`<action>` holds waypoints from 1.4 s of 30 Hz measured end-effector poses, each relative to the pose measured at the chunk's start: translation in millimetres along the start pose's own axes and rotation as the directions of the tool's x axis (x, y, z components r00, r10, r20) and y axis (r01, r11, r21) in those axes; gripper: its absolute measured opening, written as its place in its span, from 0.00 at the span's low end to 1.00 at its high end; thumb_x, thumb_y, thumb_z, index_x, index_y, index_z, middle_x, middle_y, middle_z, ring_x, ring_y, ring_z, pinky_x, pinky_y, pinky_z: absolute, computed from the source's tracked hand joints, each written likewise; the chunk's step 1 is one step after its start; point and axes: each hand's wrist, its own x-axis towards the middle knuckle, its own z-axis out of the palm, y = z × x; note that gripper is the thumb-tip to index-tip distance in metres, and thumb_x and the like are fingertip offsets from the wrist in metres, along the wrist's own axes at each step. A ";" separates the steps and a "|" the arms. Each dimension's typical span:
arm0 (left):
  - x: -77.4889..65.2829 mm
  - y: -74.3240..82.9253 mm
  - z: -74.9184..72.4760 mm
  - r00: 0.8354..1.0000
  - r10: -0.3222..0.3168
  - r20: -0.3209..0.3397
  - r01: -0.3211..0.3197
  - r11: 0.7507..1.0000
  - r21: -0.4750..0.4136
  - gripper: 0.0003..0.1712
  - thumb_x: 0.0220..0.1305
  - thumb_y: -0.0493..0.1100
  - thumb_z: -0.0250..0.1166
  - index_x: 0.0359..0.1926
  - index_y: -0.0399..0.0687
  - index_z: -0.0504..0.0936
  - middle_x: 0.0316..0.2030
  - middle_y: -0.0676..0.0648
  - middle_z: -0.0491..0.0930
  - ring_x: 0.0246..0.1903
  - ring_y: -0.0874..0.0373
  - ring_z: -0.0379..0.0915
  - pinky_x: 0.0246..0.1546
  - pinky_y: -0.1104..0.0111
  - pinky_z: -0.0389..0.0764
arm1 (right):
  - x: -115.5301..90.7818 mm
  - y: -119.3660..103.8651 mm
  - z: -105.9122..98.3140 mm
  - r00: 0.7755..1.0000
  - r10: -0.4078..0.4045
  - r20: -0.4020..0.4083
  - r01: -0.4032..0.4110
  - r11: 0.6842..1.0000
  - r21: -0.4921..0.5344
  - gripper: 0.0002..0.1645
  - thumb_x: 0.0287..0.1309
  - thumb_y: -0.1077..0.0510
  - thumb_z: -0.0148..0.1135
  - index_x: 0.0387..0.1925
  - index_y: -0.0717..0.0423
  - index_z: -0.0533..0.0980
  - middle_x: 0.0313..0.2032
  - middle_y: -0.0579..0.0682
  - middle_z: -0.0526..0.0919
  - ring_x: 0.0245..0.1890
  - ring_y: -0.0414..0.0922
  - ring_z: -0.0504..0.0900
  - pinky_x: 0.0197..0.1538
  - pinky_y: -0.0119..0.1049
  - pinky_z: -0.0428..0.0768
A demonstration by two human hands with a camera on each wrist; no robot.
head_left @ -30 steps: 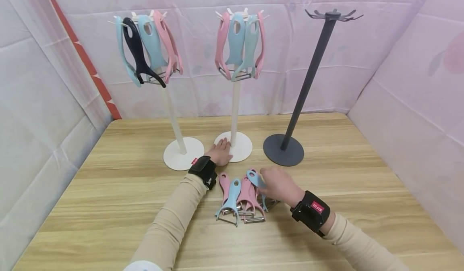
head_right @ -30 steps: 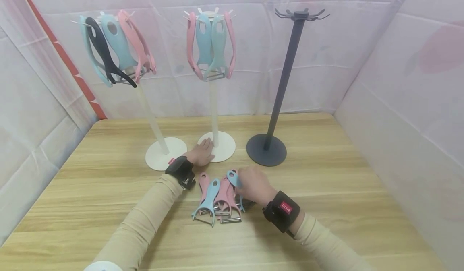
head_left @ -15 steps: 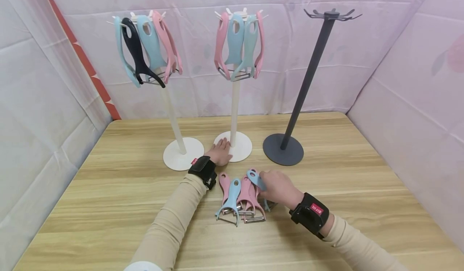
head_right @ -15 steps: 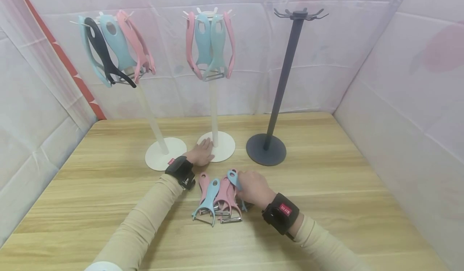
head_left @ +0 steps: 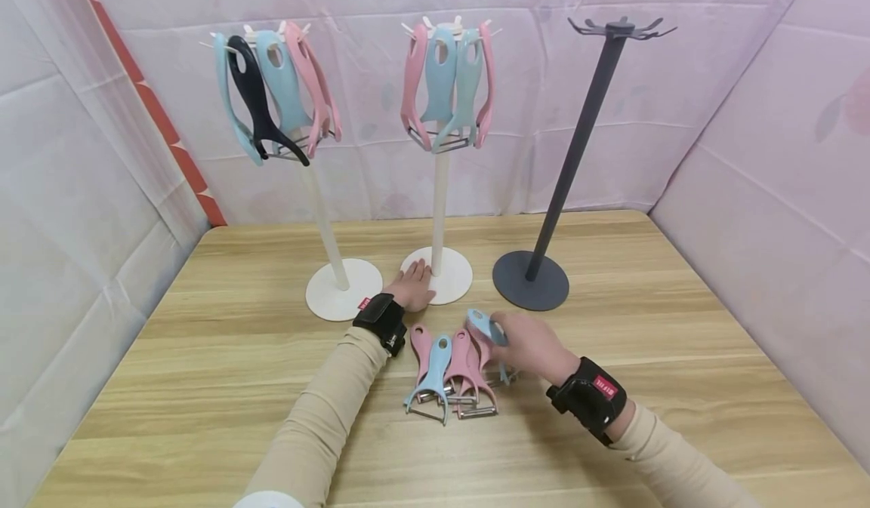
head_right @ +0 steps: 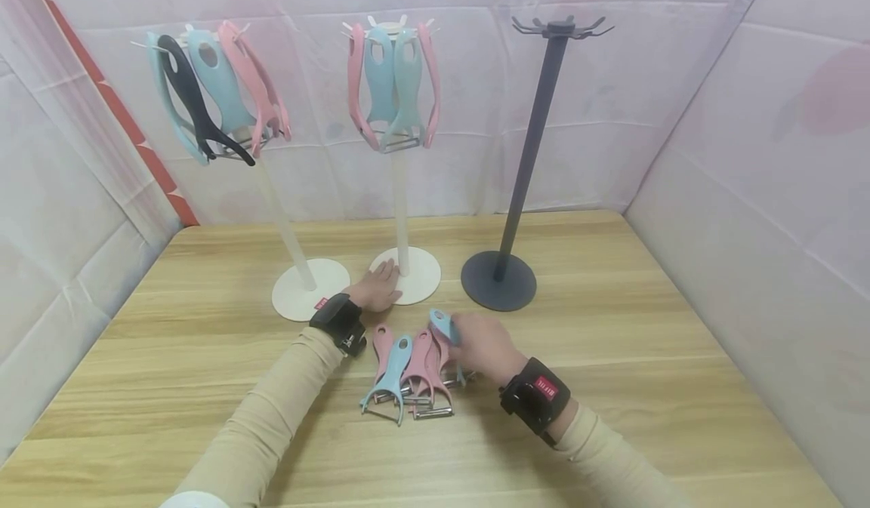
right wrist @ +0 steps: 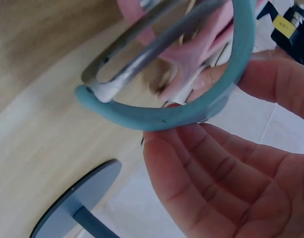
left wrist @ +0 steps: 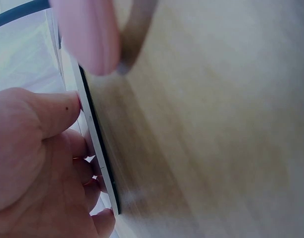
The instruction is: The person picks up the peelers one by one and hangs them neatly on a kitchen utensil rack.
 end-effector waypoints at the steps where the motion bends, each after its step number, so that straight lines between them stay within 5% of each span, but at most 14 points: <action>1: -0.1 -0.2 0.1 1.000 0.001 -0.003 -0.001 1.000 -0.002 0.35 0.71 0.49 0.40 0.69 0.34 0.42 0.69 0.37 0.35 0.68 0.48 0.30 0.66 0.58 0.41 | 0.7 1.1 -1.5 1.000 -0.002 -0.012 0.002 1.000 0.009 0.21 0.43 0.60 0.67 0.43 0.62 0.76 0.22 0.47 0.74 0.21 0.41 0.69 0.22 0.33 0.66; 10: 1.9 -1.1 0.5 1.000 0.001 -0.005 -0.001 1.000 -0.008 0.34 0.71 0.49 0.41 0.69 0.33 0.42 0.69 0.37 0.35 0.68 0.48 0.30 0.66 0.58 0.41 | 9.1 14.8 -23.9 0.976 -0.033 -0.214 0.054 0.994 0.097 0.25 0.43 0.63 0.62 0.48 0.68 0.74 0.19 0.48 0.77 0.15 0.38 0.70 0.19 0.32 0.69; 21: 1.6 -2.3 3.0 0.999 0.014 -0.029 -0.014 1.000 -0.009 0.34 0.71 0.49 0.41 0.69 0.33 0.44 0.69 0.36 0.36 0.68 0.47 0.31 0.66 0.57 0.42 | 23.1 14.3 -58.2 0.893 -0.028 -0.449 0.129 0.972 0.196 0.24 0.49 0.64 0.60 0.50 0.69 0.71 0.28 0.60 0.82 0.27 0.51 0.81 0.30 0.45 0.77; 26: 4.9 -2.1 3.2 1.000 -0.012 -0.004 0.012 1.000 -0.013 0.35 0.71 0.49 0.42 0.69 0.35 0.42 0.69 0.38 0.35 0.68 0.49 0.30 0.66 0.58 0.41 | 34.1 9.8 -73.5 0.806 -0.049 -0.590 0.203 0.959 0.198 0.25 0.49 0.65 0.59 0.52 0.68 0.71 0.28 0.60 0.82 0.24 0.51 0.81 0.27 0.39 0.76; 33: 38.0 -23.1 28.8 0.998 0.022 -0.061 -0.024 0.999 -0.026 0.39 0.70 0.57 0.35 0.70 0.38 0.37 0.70 0.41 0.28 0.68 0.52 0.23 0.66 0.59 0.34 | 53.1 -1.4 -103.4 0.664 0.017 -0.748 0.322 0.896 0.306 0.25 0.52 0.67 0.57 0.54 0.65 0.71 0.32 0.61 0.82 0.28 0.48 0.81 0.31 0.17 0.73; 36: 32.7 -19.0 24.1 0.999 0.013 -0.043 -0.014 0.999 -0.035 0.38 0.70 0.56 0.37 0.70 0.38 0.38 0.70 0.41 0.30 0.68 0.52 0.24 0.66 0.59 0.35 | 61.9 -8.0 -119.7 0.628 0.062 -0.776 0.334 0.879 0.341 0.25 0.54 0.66 0.55 0.56 0.60 0.71 0.35 0.59 0.83 0.32 0.42 0.80 0.36 0.21 0.76; 38: 15.7 -7.0 10.7 1.000 -0.012 -0.014 0.012 1.000 -0.022 0.35 0.71 0.50 0.42 0.69 0.36 0.42 0.70 0.39 0.34 0.68 0.50 0.29 0.66 0.58 0.40 | 68.3 -12.0 -130.6 0.612 0.082 -0.787 0.333 0.876 0.350 0.25 0.55 0.64 0.54 0.57 0.57 0.71 0.36 0.58 0.83 0.33 0.39 0.79 0.39 0.25 0.77; 42: 0.9 0.4 2.8 1.000 0.002 -0.024 -0.002 1.000 -0.005 0.34 0.71 0.48 0.42 0.69 0.34 0.45 0.69 0.37 0.37 0.68 0.48 0.32 0.66 0.57 0.42 | 81.1 -19.8 -149.5 0.581 0.074 -0.810 0.335 0.885 0.322 0.24 0.57 0.63 0.54 0.57 0.56 0.72 0.36 0.56 0.83 0.35 0.41 0.81 0.40 0.27 0.78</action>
